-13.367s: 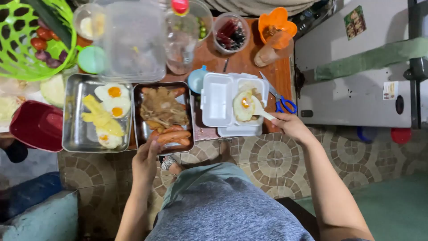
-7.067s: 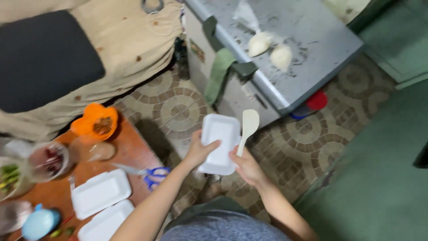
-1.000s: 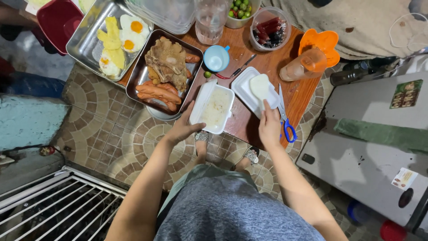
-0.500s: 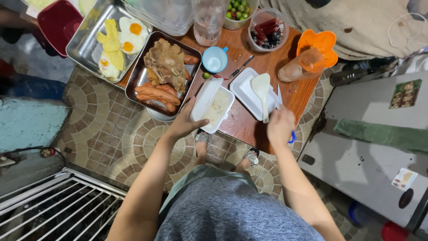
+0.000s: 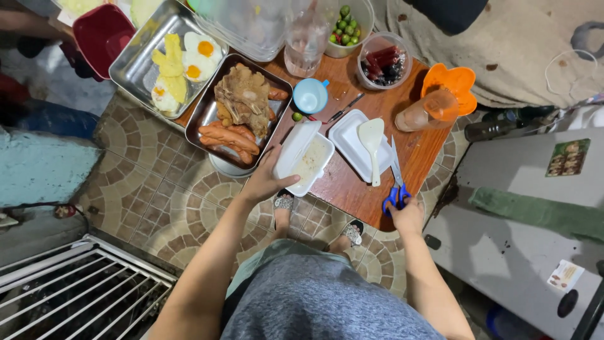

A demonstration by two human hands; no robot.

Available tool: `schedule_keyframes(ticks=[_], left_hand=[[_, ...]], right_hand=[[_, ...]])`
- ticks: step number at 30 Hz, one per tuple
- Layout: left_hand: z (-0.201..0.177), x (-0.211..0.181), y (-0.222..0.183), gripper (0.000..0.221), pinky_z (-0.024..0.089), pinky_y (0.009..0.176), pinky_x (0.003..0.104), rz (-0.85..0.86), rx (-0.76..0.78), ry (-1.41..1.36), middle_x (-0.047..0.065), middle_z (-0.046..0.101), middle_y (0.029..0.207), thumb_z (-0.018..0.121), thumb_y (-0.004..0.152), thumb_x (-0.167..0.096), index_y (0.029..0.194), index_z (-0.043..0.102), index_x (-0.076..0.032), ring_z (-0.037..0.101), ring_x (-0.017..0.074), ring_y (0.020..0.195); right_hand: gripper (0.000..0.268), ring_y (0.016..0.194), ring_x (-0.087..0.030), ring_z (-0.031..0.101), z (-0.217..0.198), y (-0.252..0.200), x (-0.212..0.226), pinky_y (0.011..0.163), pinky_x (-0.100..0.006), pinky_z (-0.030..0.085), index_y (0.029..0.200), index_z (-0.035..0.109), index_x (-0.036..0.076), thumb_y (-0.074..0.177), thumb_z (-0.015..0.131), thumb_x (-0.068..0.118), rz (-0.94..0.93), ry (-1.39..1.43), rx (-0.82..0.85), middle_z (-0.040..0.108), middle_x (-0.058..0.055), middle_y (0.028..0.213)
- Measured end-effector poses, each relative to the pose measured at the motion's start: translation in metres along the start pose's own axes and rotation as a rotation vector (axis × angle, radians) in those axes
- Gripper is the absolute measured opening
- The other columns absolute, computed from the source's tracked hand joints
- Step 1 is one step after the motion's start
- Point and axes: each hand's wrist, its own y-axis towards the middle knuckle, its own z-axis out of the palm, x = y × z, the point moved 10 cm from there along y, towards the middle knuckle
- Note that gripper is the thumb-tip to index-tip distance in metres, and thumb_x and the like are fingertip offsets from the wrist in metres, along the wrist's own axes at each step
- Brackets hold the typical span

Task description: A person is assembling a meal box by transferring fried eggs, meat, and sausages from metal trays into a styrofoam container using a spatula and scissors.

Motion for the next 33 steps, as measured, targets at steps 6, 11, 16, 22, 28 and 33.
schedule_keyframes(ticks=[6,11,16,22,28,33], left_hand=[[-0.001,0.006,0.0,0.123,0.019,0.127,0.045,0.002,0.004,-0.001,0.025,0.021,0.164,0.087,0.069,-0.061,0.162,0.026,-0.01,0.022,0.0353,0.154],[-0.01,-0.015,-0.019,0.105,0.023,0.123,0.039,-0.093,0.014,-0.037,0.003,0.021,0.168,0.075,0.077,-0.043,0.161,0.019,-0.013,0.027,0.0214,0.152],[-0.004,-0.01,-0.023,0.1,0.031,0.119,0.05,-0.013,-0.006,0.054,0.006,0.021,0.167,0.076,0.079,-0.043,0.16,0.021,-0.02,0.032,0.0292,0.148],[0.027,0.02,-0.013,0.101,0.024,0.118,0.067,0.291,-0.134,0.416,0.02,0.027,0.163,0.081,0.076,-0.053,0.159,0.035,-0.018,0.034,0.0435,0.146],[0.048,0.021,-0.009,0.1,0.021,0.115,0.069,0.331,-0.162,0.597,0.023,0.031,0.159,0.082,0.074,-0.054,0.156,0.039,-0.016,0.035,0.0439,0.144],[0.048,0.021,-0.011,0.097,0.016,0.117,0.069,0.298,-0.143,0.571,0.022,0.026,0.161,0.082,0.077,-0.049,0.156,0.037,-0.015,0.029,0.0426,0.147]], right_hand=[[0.059,0.123,-0.042,0.064,-0.007,-0.039,-0.019,0.104,-0.052,0.05,0.123,0.07,0.006,0.077,0.076,0.042,-0.026,-0.008,0.144,0.07,-0.022,0.123],[0.029,0.064,-0.012,0.048,-0.015,-0.069,-0.081,0.059,-0.028,0.037,0.115,0.075,0.017,0.088,0.066,0.018,0.093,0.489,0.24,0.066,0.0,0.082],[0.056,0.125,-0.018,0.058,-0.114,-0.1,-0.032,0.11,-0.033,0.039,0.138,0.065,0.011,0.087,0.069,0.036,-0.03,0.481,-0.157,0.066,-0.007,0.135],[0.048,0.103,-0.038,0.066,-0.203,-0.173,0.264,0.09,-0.049,0.052,0.124,0.072,0.01,0.079,0.084,0.022,-0.975,0.032,-0.585,0.067,-0.015,0.107],[0.061,0.095,-0.026,0.059,-0.133,-0.137,0.346,0.078,-0.042,0.041,0.127,0.068,0.014,0.071,0.08,0.034,-1.243,-0.273,-0.718,0.06,-0.006,0.101],[0.065,0.097,-0.024,0.059,-0.122,-0.134,0.368,0.079,-0.04,0.04,0.127,0.068,0.013,0.067,0.081,0.032,-1.283,-0.322,-0.735,0.059,-0.004,0.102]])
